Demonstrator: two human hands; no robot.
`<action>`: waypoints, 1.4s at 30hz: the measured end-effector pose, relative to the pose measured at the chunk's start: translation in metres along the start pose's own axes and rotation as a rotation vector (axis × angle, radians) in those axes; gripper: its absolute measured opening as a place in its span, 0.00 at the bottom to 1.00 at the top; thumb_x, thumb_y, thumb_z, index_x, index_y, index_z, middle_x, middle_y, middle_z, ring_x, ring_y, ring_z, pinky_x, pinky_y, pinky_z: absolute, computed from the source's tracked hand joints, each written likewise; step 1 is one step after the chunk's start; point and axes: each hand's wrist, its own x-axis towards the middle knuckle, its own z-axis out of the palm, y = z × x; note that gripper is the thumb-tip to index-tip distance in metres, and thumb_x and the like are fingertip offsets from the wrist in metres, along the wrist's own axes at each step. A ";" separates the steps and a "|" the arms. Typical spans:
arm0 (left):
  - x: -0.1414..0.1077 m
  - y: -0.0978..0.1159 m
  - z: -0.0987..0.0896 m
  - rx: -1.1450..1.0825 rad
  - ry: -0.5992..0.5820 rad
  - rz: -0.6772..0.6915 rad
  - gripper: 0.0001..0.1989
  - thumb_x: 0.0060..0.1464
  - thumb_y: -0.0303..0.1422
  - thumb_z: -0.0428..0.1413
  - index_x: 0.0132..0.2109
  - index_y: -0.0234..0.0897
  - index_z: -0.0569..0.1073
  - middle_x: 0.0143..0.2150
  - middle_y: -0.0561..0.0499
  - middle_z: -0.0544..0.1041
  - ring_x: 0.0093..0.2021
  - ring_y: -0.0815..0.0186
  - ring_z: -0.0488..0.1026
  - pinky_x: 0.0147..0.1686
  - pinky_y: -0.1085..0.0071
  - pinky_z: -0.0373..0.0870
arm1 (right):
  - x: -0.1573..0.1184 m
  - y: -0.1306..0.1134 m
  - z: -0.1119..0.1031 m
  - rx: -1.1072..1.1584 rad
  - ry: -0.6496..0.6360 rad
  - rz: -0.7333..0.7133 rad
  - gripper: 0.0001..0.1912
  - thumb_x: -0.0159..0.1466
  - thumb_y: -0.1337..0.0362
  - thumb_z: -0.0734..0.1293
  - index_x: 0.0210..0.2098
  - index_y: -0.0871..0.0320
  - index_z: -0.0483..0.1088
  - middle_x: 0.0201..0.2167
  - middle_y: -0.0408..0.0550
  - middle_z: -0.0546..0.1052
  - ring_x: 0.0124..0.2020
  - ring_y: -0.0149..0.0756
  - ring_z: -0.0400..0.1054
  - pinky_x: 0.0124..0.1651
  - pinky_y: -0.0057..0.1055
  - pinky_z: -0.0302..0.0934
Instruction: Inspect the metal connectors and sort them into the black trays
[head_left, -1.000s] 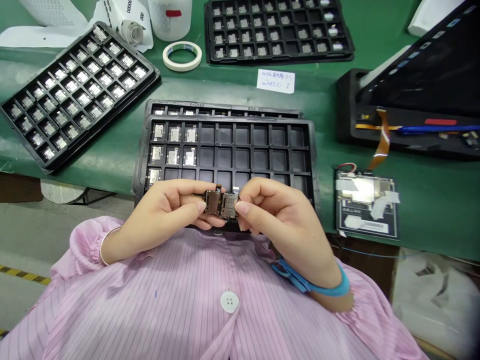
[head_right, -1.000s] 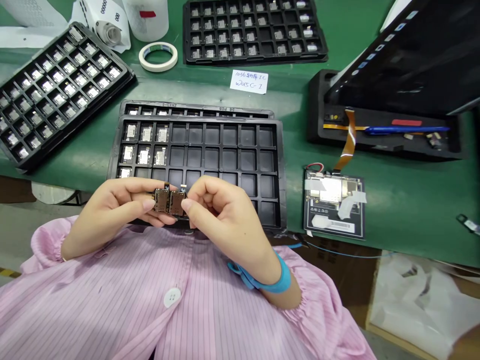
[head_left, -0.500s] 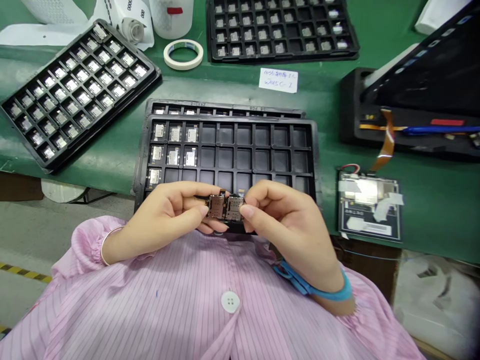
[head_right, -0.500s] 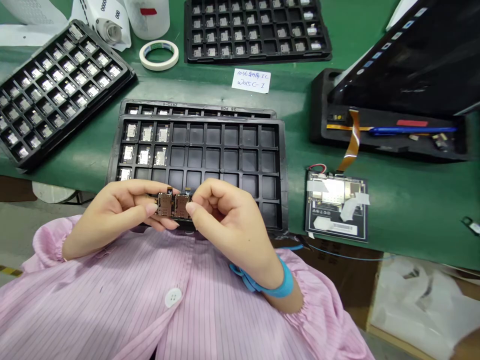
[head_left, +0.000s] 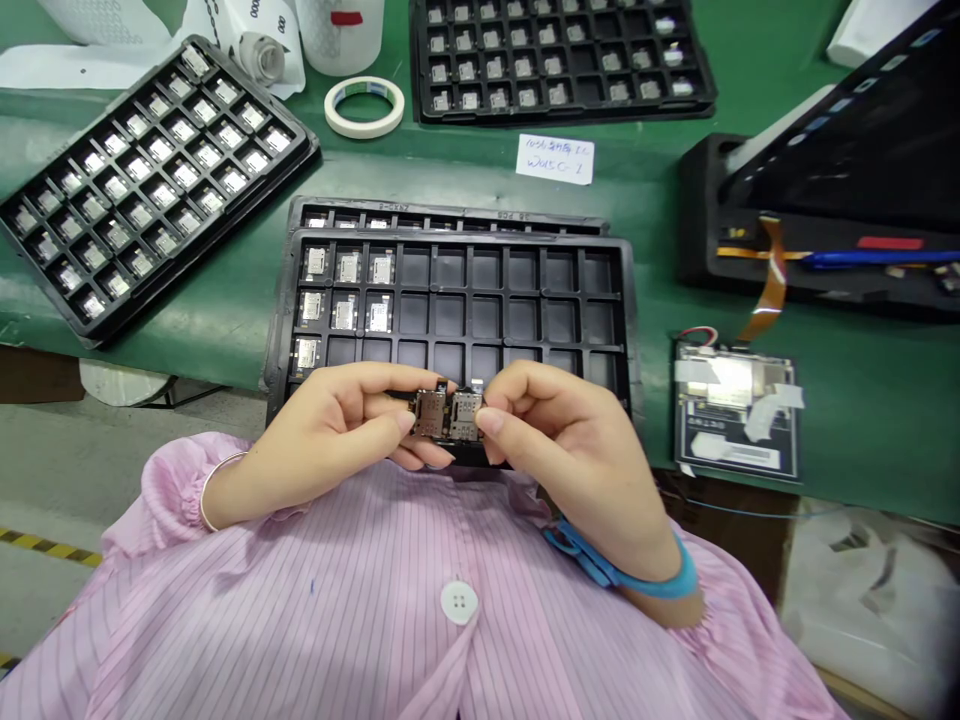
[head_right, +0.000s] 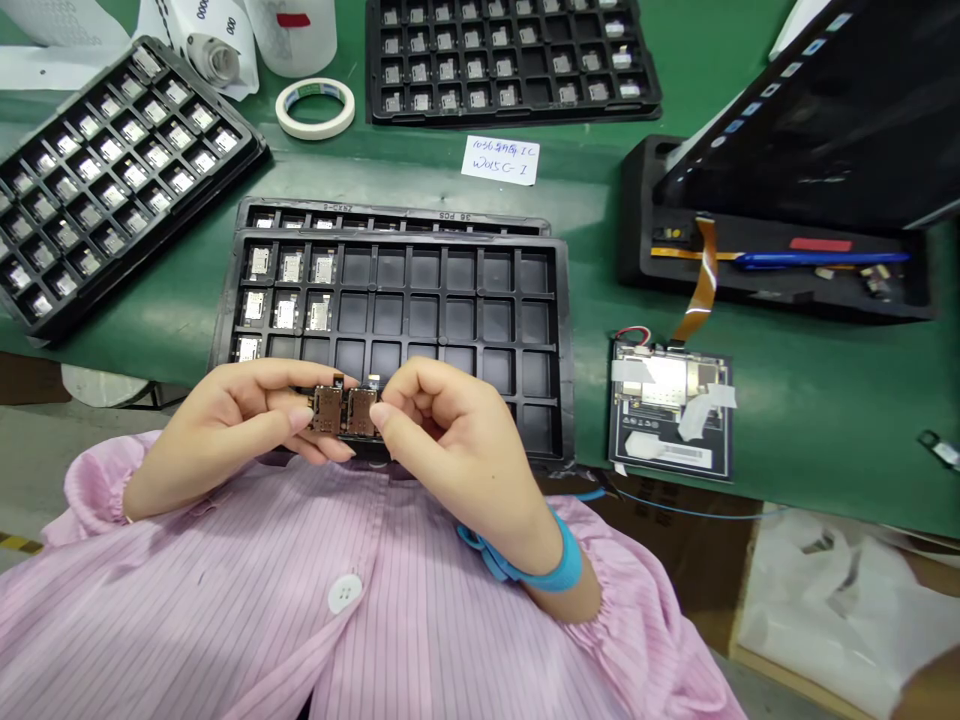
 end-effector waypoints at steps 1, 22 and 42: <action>0.000 0.000 0.000 -0.002 0.001 -0.005 0.13 0.64 0.26 0.54 0.55 0.30 0.72 0.35 0.48 0.84 0.39 0.66 0.83 0.39 0.79 0.80 | 0.000 0.001 0.000 -0.001 0.002 0.000 0.10 0.64 0.66 0.66 0.26 0.56 0.65 0.19 0.38 0.66 0.20 0.27 0.59 0.21 0.25 0.53; 0.003 -0.002 -0.004 -0.027 -0.010 -0.011 0.12 0.64 0.27 0.56 0.54 0.31 0.73 0.35 0.48 0.84 0.38 0.66 0.83 0.38 0.80 0.79 | 0.001 0.000 0.001 0.021 -0.011 0.033 0.10 0.63 0.66 0.65 0.26 0.56 0.64 0.18 0.37 0.67 0.19 0.25 0.58 0.21 0.23 0.52; 0.005 -0.005 -0.006 0.084 0.047 -0.014 0.15 0.62 0.37 0.58 0.52 0.33 0.76 0.39 0.46 0.83 0.36 0.62 0.83 0.36 0.73 0.81 | 0.000 -0.002 0.001 -0.057 -0.016 0.043 0.11 0.64 0.64 0.65 0.26 0.55 0.64 0.19 0.38 0.66 0.20 0.28 0.58 0.23 0.27 0.52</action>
